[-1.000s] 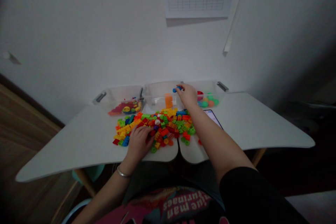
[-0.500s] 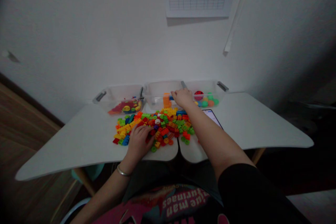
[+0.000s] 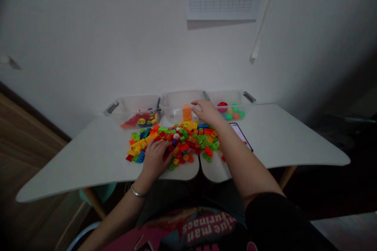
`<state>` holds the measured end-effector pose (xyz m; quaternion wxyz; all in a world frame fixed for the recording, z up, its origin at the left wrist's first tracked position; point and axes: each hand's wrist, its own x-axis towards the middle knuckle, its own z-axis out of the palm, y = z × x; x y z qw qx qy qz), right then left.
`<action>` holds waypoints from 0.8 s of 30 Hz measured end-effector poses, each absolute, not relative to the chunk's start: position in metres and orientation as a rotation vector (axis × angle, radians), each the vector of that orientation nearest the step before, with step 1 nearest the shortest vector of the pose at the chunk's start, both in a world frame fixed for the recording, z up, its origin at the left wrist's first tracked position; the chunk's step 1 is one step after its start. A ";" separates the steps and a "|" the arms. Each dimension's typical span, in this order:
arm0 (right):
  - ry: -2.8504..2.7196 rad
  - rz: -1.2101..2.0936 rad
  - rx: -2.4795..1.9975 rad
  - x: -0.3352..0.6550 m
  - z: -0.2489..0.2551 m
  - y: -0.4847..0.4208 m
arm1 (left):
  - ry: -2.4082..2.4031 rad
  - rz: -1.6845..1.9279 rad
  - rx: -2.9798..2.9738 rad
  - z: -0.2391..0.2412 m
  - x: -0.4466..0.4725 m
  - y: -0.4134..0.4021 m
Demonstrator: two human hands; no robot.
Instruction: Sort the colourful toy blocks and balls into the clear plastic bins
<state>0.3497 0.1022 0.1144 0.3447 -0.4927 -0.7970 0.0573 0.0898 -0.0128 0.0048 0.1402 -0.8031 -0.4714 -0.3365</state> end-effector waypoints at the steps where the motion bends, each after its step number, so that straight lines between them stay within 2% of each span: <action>1: -2.043 0.126 -1.243 0.346 0.113 0.094 | -1.358 -0.972 -2.319 0.005 0.090 -0.013; 5: -2.023 0.091 -1.132 0.330 0.106 0.059 | -1.359 -0.961 -2.326 0.006 0.090 -0.013; 12: -2.484 -0.008 -1.186 0.309 0.088 0.015 | -1.378 -0.931 -2.348 0.007 0.090 -0.013; 24: -2.608 -0.164 -1.287 0.303 0.056 0.007 | -1.379 -0.950 -2.348 0.007 0.090 -0.014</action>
